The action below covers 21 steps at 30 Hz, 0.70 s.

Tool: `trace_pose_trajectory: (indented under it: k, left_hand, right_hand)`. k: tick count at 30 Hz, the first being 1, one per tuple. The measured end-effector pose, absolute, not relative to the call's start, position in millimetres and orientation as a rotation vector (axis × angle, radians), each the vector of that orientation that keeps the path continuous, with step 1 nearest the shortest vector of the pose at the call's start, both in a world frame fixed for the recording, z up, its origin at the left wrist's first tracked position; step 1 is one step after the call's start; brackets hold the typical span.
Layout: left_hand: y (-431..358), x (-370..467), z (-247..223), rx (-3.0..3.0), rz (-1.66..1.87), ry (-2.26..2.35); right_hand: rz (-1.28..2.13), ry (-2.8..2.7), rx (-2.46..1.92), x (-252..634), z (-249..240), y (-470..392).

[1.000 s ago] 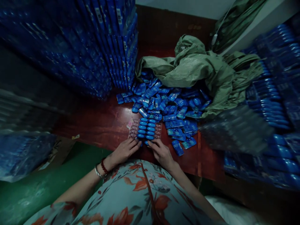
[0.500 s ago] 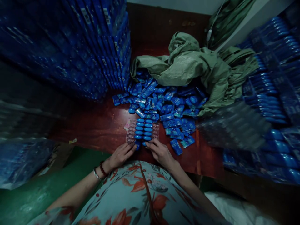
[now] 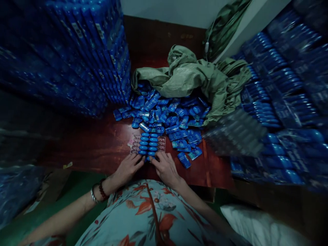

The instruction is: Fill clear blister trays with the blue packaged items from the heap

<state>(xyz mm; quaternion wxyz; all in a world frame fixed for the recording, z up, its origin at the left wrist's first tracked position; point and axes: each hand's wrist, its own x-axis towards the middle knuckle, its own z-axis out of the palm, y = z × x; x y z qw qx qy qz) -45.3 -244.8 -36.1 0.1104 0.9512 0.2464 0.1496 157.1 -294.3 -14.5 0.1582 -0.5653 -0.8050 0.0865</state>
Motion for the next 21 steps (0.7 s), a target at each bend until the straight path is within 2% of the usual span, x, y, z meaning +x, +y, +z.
trace_pose_trajectory:
  k: [5,10,13,18,21]
  left_hand:
    - [-247.7,-56.5,-51.7,2.673,0.779,0.907]
    - [-185.7,-62.9,-57.5,2.085,1.017,1.514]
    - [-134.6,-55.0,-58.2,1.911,0.915,1.66]
    - [-93.1,-14.6,-58.5,2.069,0.464,1.637]
    - [-92.1,-3.7,-58.9,2.041,0.419,1.666]
  right_hand:
    - [0.316,-2.04,-1.649,182.2,-24.5,-302.1]
    - [0.03,-1.545,-2.179,238.9,-39.7,-298.0]
    - [0.108,-1.676,-2.362,254.7,-45.1,-286.7]
    - [0.252,-1.953,-2.233,248.8,-43.7,-273.5]
    - [0.324,-1.908,-2.163,247.5,-41.5,-273.5]
